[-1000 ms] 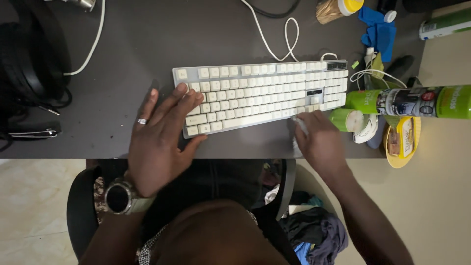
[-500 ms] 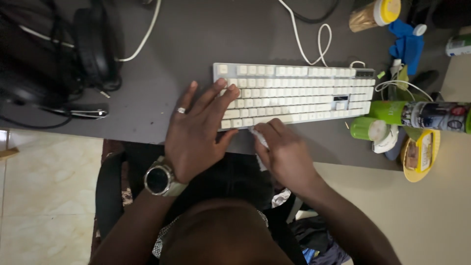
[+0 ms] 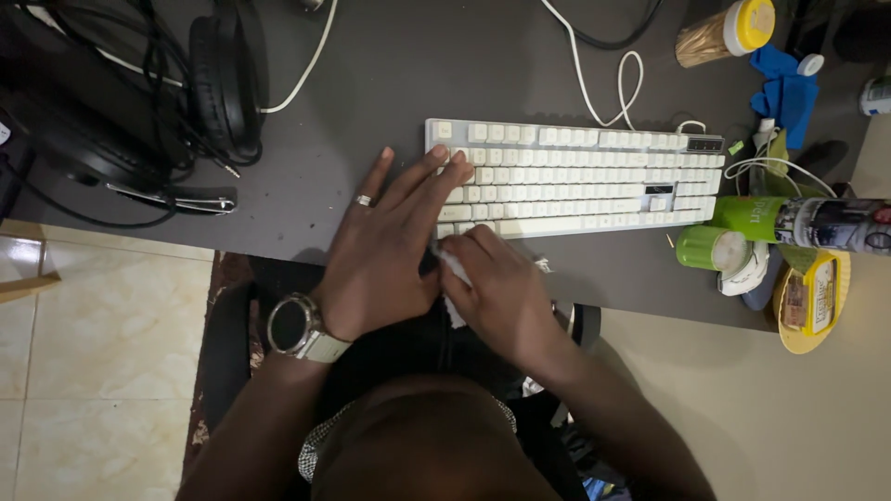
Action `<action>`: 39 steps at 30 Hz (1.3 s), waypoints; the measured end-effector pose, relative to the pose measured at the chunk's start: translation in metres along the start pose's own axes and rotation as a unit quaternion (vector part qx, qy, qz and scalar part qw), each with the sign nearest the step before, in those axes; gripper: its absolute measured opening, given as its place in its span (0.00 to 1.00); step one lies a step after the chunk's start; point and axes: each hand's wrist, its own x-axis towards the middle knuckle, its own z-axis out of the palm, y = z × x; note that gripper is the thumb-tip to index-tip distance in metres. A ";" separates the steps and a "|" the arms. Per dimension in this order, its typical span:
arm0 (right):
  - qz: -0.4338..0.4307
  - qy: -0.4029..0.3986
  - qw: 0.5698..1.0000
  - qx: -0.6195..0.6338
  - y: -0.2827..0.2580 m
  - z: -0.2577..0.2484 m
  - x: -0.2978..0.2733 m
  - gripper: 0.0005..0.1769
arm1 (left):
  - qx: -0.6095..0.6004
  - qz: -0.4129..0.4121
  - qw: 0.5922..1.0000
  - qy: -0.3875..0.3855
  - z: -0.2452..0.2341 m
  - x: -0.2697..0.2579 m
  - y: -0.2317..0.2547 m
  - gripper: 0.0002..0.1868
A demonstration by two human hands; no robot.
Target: Clean a mechanical keyboard using a cloth, a toothpick, and cleaning spray.
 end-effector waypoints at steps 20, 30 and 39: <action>0.136 0.077 0.978 -0.135 0.185 -0.120 -0.037 0.14 | 0.033 -0.001 0.999 0.016 0.004 0.001 0.006 0.45; 0.195 0.009 0.971 -0.141 0.171 -0.121 -0.020 0.14 | 0.000 0.011 0.994 0.112 0.015 -0.015 -0.002 0.37; 0.134 -0.038 0.952 -0.274 0.174 -0.104 -0.024 0.12 | 0.020 -0.027 0.990 0.139 0.021 -0.023 -0.004 0.33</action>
